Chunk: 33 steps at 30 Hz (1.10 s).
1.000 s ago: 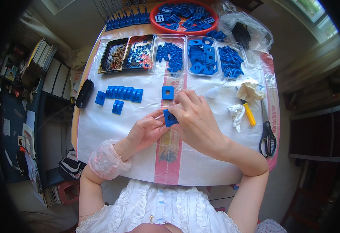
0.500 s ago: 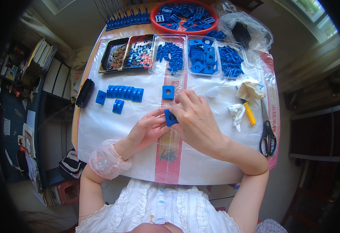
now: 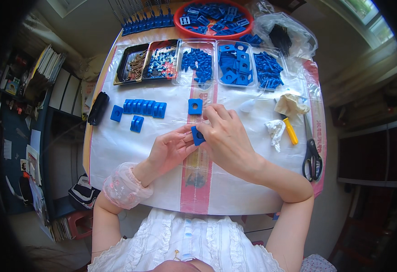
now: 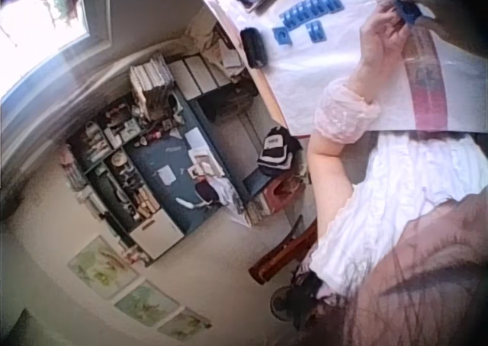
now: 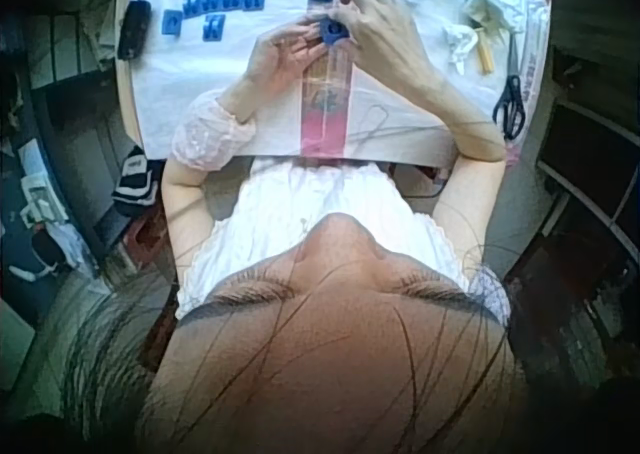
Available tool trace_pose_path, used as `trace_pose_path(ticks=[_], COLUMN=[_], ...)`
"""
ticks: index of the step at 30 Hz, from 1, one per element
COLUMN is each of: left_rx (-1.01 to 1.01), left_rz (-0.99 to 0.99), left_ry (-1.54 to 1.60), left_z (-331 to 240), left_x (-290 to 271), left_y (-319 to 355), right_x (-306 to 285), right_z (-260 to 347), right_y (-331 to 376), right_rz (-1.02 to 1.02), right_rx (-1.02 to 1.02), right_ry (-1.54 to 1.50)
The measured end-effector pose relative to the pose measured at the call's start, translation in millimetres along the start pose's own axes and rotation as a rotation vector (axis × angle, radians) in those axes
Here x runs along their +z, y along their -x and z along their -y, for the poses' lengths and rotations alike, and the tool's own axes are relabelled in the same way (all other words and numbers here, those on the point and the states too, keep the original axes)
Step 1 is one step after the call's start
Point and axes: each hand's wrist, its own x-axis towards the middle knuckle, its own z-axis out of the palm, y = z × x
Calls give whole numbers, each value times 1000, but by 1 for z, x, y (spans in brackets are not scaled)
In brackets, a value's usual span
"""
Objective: Assembling blue plastic components using glue.
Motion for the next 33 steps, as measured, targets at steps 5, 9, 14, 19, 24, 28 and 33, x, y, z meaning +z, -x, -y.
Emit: trace_pose_path(ticks=[5,9,14,19,24,28,33], left_rx=[10,10,20,33,71,87,92], left_rz=[-12,-6,-55,-90,-97,-105,-138], left_ry=[-28,-73,-154,-228,-294,-300,-323], left_z=[1,1,6,9,11,13,14], left_x=[-1,0,-8,-6,-2,-2,1], left_y=[-1,-1,-3,-1,2,2,1], right_x=[2,3,2,0,0,-1,0], right_z=[-2,-1,2,0,1,2,-3], right_y=[1,1,1,2,3,3,2], right_rz=[11,7,-15,0,-8,-1,76], right_rx=[3,3,-8,0,-6,-11,16], right_ry=[3,-5,9,0,-13,-14,-60])
